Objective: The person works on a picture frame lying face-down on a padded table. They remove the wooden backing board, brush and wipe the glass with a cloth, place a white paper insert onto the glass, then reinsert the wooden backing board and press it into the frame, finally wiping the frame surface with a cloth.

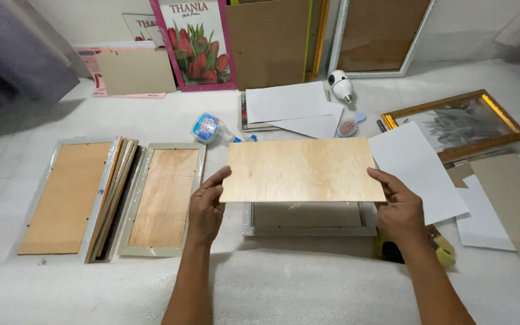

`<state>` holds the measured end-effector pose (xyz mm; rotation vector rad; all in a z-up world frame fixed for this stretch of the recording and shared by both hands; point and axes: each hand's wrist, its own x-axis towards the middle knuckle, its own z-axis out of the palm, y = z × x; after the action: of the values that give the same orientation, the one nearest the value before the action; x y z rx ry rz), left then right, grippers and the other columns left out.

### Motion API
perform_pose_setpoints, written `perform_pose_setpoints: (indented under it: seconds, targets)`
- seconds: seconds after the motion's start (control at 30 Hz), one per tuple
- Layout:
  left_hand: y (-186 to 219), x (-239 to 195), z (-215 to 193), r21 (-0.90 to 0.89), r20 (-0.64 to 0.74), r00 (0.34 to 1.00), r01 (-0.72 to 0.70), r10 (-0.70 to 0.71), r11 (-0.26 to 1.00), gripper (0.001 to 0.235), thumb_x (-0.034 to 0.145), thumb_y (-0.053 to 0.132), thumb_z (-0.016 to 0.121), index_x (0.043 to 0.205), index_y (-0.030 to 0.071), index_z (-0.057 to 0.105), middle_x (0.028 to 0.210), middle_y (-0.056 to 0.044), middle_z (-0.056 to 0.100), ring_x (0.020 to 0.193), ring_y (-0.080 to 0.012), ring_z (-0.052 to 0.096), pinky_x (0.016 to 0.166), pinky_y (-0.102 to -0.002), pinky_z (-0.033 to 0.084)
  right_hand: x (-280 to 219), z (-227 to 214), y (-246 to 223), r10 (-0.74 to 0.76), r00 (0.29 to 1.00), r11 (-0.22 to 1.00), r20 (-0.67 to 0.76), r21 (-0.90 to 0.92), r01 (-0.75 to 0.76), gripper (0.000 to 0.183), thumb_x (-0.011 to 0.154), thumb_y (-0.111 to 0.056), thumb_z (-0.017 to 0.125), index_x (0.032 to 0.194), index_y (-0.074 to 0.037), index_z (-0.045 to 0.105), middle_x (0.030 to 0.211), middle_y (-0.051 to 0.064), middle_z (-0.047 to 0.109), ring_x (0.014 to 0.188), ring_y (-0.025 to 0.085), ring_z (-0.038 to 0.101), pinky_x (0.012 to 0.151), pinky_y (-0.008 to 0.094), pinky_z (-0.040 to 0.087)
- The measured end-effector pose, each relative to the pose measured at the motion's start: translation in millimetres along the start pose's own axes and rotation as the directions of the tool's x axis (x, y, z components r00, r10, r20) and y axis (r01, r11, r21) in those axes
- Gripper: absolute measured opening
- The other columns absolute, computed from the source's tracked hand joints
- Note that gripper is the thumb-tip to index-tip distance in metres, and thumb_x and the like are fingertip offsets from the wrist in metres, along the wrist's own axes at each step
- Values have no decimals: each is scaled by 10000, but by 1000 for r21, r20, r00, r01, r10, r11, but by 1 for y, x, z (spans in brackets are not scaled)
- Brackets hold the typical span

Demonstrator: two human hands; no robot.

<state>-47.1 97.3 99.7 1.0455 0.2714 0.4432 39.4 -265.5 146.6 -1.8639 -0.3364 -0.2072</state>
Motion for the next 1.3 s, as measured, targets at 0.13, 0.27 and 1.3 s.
perform_pose_setpoints:
  seconds: [0.13,0.27,1.3]
  targets:
    - [15,-7,14,-71,144,987,-57,66,996,528,980,202,492,1406,-108,534,1145,-234,734,1087,-272,714,986,-372,556,0,-1,-5,-18,997,999,-69,-32,16,295,936,94,715,1169,-74,781,958,163,772,986,208,710,928,400,545]
    - [5,-3,-3,12,99,992,-81,79,997,469,957,155,434,1267,-129,642,1106,-253,717,943,-270,721,921,-392,587,-1,-9,-5,125,991,986,35,109,-128,353,937,121,633,1242,-26,733,1102,182,748,978,178,624,940,427,550]
    - [-24,5,-35,618,-278,932,360,-234,699,406,959,78,547,1357,4,571,797,-142,630,703,-222,624,587,-380,591,-16,26,185,737,531,502,418,-865,-14,618,889,-243,521,1502,-298,573,1661,89,396,1479,380,440,1094,606,438]
